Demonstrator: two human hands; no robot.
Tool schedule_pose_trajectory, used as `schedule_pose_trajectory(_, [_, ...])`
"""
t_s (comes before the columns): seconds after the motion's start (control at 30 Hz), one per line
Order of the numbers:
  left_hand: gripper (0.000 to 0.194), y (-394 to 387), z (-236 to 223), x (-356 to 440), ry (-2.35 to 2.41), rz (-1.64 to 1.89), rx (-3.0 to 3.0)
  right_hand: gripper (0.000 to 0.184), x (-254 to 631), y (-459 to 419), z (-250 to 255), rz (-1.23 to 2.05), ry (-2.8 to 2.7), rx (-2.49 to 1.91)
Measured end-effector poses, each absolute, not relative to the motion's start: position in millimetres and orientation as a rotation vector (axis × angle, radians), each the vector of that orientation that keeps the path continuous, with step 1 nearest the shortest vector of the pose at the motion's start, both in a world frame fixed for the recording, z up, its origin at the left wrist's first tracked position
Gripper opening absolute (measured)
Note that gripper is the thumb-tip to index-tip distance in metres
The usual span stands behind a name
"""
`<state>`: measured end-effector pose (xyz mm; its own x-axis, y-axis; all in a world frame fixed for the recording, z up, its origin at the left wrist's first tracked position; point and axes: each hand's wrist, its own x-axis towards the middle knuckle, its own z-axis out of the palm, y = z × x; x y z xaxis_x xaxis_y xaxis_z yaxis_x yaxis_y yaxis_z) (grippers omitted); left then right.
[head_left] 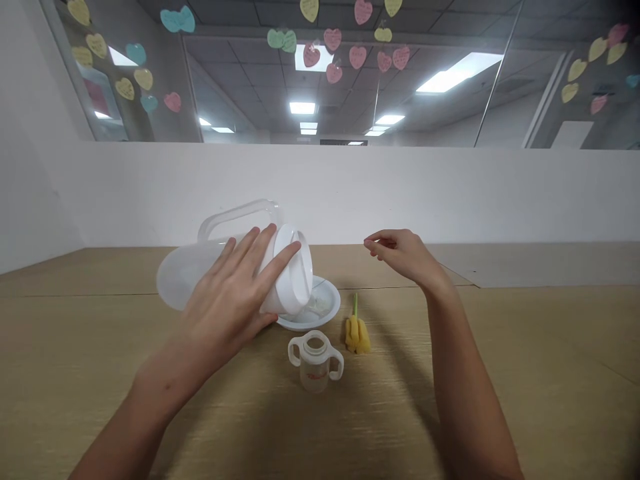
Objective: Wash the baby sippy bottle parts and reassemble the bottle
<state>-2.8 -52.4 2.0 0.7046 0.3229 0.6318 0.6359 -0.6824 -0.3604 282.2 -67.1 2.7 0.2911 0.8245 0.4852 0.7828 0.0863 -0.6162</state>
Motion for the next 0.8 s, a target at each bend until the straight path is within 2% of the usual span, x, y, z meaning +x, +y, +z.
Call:
schedule_pose_trajectory(0.67, [0.074,-49.7,6.9,-10.2,-0.745,-0.792,-2.351,0.028,281.9,-68.9,3.1,0.054,-1.492,-1.681])
schedule_pose_trajectory(0.8, [0.084,-36.2,17.7,-31.8,-0.835,-0.955,-2.354,0.027,282.5,-69.7,3.6,0.060,-1.487,-1.679])
